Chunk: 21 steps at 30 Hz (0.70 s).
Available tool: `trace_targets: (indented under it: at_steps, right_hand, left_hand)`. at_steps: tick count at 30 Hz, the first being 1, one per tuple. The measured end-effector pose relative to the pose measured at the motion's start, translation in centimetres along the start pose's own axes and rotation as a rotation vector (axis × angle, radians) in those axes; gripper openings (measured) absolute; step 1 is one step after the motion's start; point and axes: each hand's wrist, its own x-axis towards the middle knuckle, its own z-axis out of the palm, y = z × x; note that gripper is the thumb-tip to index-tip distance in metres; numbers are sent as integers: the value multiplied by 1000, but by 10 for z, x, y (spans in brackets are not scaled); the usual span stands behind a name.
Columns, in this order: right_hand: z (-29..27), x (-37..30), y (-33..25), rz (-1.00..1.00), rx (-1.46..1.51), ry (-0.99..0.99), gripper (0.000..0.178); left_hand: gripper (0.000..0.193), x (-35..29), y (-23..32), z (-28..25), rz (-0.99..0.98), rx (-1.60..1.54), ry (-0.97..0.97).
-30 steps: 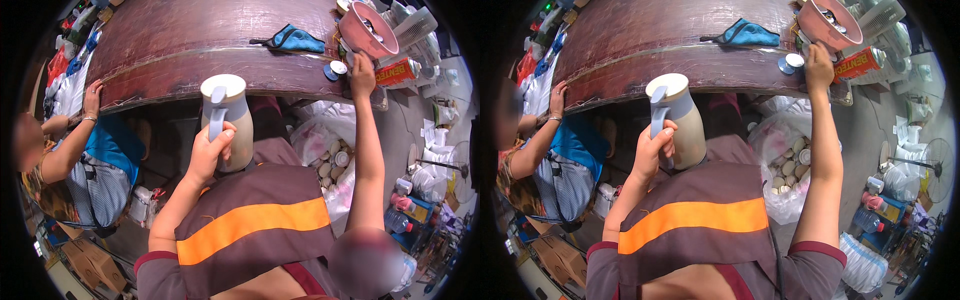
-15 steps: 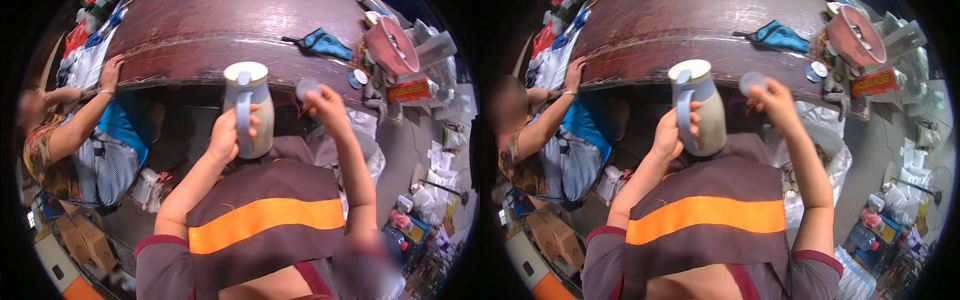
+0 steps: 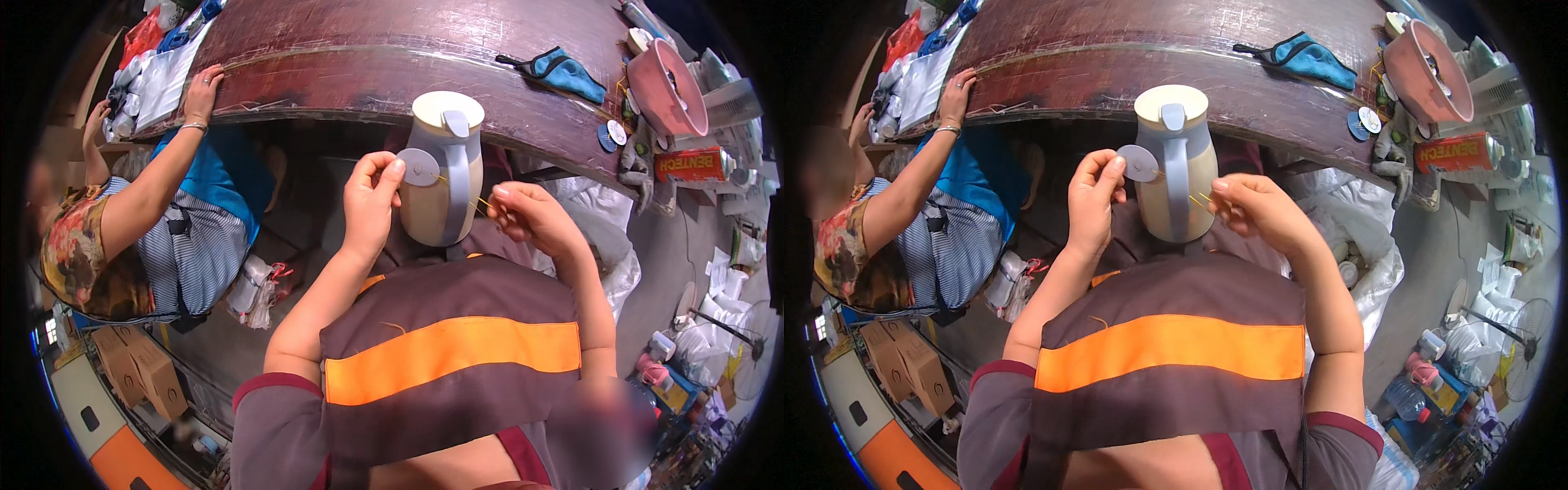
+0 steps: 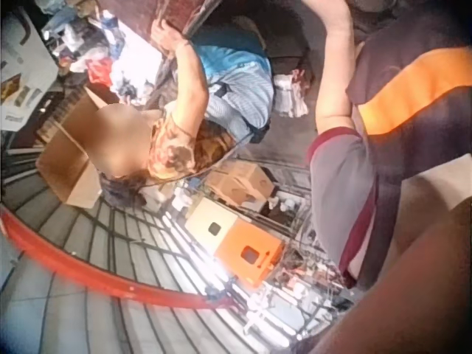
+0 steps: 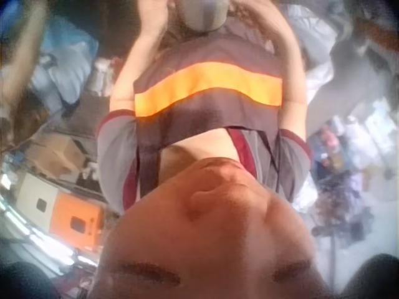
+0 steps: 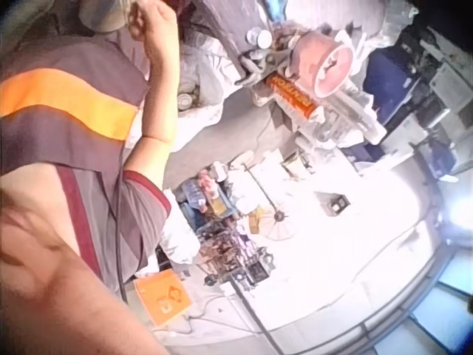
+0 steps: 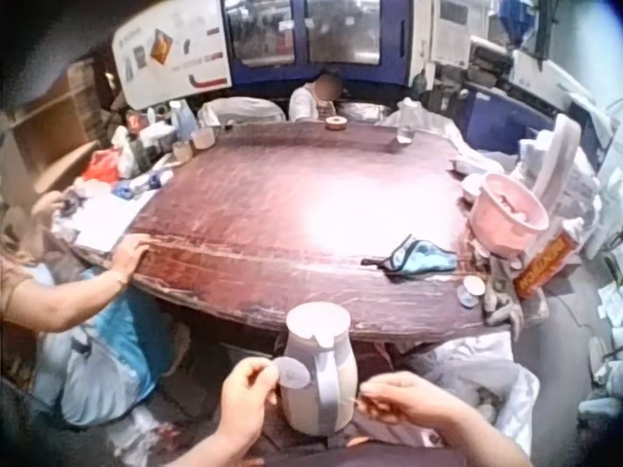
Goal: The person assembles plastic pitchers by attaching lids and securing them with rubber bands. They repeatedly pick up pitchers, place lids on top, and stretch rubber bands around the necks to hold the lids in place. The person works at a wooden table in a workshop setting, handling multiple pitchers one by one.
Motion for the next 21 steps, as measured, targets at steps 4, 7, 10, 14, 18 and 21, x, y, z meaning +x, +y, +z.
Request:
trace_targets:
  at_steps: [4, 7, 10, 14, 18, 21]
  right_hand:
    - [11, -7, 0, -67, 217, -170, 22]
    - [32, -9, -12, -149, 221, -124, 38]
    - [47, -11, -12, -129, 109, -161, 52]
    - [48, -4, 0, -260, -9, -71, 43]
    - [59, -2, 9, -699, -695, 156, 24]
    - [57, -1, 3, -914, -1012, 327, 17]
  left_hand:
    - [13, -15, 22, 13, 159, -5, 31]
    - [11, -15, 31, 18, 720, 434, -19]
    - [17, -24, 39, 26, 791, 523, -212]
    - [27, -38, 21, 17, 626, 415, -233]
    - [30, -40, 0, 29, 60, -85, -284]
    - [27, -30, -19, 22, -252, -183, -567]
